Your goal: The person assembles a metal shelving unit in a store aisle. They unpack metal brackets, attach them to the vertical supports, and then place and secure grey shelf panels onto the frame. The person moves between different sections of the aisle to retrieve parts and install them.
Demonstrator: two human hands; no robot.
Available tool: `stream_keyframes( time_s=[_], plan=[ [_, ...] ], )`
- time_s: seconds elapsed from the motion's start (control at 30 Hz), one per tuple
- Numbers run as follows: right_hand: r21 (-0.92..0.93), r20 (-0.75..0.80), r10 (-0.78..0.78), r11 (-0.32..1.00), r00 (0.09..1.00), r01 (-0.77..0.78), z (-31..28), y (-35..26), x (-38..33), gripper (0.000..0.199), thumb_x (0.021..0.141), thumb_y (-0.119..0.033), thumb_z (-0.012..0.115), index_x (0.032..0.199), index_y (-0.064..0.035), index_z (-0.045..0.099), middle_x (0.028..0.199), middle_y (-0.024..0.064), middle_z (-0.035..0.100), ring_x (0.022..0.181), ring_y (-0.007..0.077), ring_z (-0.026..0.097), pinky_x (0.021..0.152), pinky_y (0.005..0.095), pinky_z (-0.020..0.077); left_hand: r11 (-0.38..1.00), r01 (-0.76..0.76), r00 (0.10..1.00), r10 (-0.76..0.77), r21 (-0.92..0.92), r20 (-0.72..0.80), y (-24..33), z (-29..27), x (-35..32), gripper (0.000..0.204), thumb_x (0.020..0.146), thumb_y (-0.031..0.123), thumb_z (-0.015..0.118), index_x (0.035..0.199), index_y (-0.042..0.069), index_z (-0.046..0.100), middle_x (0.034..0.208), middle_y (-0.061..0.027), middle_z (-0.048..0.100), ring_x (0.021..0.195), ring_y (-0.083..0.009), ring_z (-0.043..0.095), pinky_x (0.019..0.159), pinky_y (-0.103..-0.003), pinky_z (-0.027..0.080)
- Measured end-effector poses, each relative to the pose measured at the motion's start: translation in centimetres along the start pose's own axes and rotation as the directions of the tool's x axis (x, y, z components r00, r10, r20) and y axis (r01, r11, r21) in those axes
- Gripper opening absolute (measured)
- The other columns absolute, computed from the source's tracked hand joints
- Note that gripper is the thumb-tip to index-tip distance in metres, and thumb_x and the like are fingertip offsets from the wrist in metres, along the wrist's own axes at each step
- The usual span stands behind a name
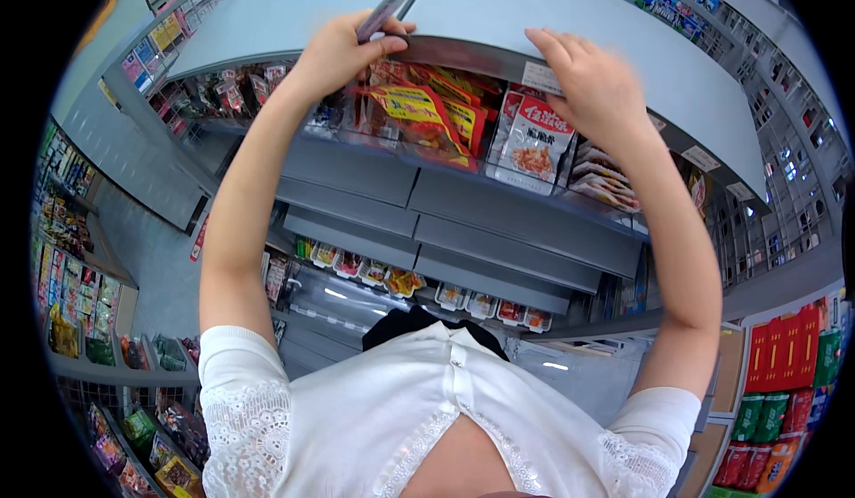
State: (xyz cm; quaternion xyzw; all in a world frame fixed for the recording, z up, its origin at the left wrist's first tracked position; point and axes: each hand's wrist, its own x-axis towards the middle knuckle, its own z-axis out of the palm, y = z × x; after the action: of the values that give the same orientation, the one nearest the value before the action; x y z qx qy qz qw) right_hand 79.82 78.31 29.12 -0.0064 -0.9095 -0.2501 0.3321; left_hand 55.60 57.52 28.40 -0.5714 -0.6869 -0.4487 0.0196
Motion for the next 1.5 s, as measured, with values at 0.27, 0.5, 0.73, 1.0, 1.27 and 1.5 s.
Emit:
stream_keyframes(
  time_s=[0.27, 0.5, 0.73, 1.0, 1.27, 1.5],
  plan=[
    [-0.006, 0.097, 0.134, 0.991, 0.986, -0.134, 0.1, -1.5, 0.1, 0.048, 0.072, -0.006, 0.067, 0.116, -0.0098, 0.049, 0.126, 0.0045, 0.056, 0.113, 0.0261, 0.056, 0.084, 0.0372, 0.0520, 0.868, -0.034, 0.983, -0.059, -0.495, -0.172, -0.1, -5.9, -3.8, 0.039, 0.097, 0.040, 0.045, 0.102, 0.003, 0.057, 0.085, -0.0080, 0.064, 0.042, -0.0042, 0.040, 0.041, -0.018, 0.033],
    [0.370, -0.216, 0.091, 0.929, 0.972, -0.005, -2.8, -10.3, 2.5, 0.049, 0.075, -0.004, 0.068, 0.121, -0.0037, 0.051, 0.123, 0.0163, 0.053, 0.114, 0.0349, 0.050, 0.100, 0.0474, 0.0372, 0.377, -0.188, 0.944, -0.187, -0.907, -0.273, -2.2, -8.8, -9.1, 0.044, 0.098, 0.048, 0.031, 0.093, 0.008, 0.047, 0.072, -0.0029, 0.048, 0.047, -0.0086, 0.042, 0.043, -0.020, 0.034],
    [0.708, -0.019, -0.181, 0.692, 0.983, 0.141, -2.2, -22.8, 3.8, 0.072, 0.076, -0.014, 0.070, 0.135, 0.0028, 0.033, 0.129, 0.0200, 0.046, 0.112, 0.0379, 0.051, 0.095, 0.0432, 0.0426, 0.154, -0.403, 0.828, -0.358, -0.902, -0.431, -3.8, -8.9, -12.0, 0.043, 0.098, 0.050, 0.029, 0.088, 0.011, 0.041, 0.072, -0.0018, 0.041, 0.054, -0.0097, 0.040, 0.047, -0.022, 0.034],
    [0.827, 0.393, -0.096, 0.472, 0.914, -0.306, -1.4, -23.7, 6.7, 0.063, 0.083, -0.007, 0.063, 0.139, -0.0094, 0.034, 0.100, 0.0223, 0.061, 0.080, 0.0361, 0.064, 0.067, 0.0398, 0.0510, 0.287, -0.255, 0.788, -0.492, -0.923, -0.370, -7.5, -10.8, -14.0, 0.035, 0.098, 0.042, 0.042, 0.100, 0.008, 0.050, 0.085, -0.0040, 0.056, 0.073, -0.0156, 0.058, 0.063, -0.029, 0.050],
    [0.554, 0.217, -0.079, 0.831, 0.973, -0.056, -0.4, -21.1, 11.5, 0.029, 0.088, -0.017, 0.058, 0.115, -0.0095, 0.049, 0.082, 0.0134, 0.064, 0.067, 0.0312, 0.064, 0.052, 0.0397, 0.0493, 0.527, -0.019, 0.763, -0.541, -0.850, -0.353, -19.5, -17.8, -14.7, 0.033, 0.090, 0.035, 0.060, 0.097, 0.003, 0.055, 0.089, -0.0079, 0.060, 0.075, -0.0195, 0.065, 0.061, -0.032, 0.055],
    [0.332, 0.061, -0.084, 0.942, 0.995, 0.059, 2.2, -21.7, 15.6, 0.015, 0.085, -0.017, 0.061, 0.092, -0.0077, 0.052, 0.070, 0.0062, 0.057, 0.061, 0.0229, 0.061, 0.050, 0.0351, 0.0477, 0.565, 0.148, 0.758, -0.591, -0.811, -0.274, -23.4, -23.7, -13.3, 0.042, 0.091, 0.043, 0.056, 0.103, 0.003, 0.059, 0.086, -0.0049, 0.062, 0.072, -0.0154, 0.064, 0.056, -0.024, 0.052]
  ],
)
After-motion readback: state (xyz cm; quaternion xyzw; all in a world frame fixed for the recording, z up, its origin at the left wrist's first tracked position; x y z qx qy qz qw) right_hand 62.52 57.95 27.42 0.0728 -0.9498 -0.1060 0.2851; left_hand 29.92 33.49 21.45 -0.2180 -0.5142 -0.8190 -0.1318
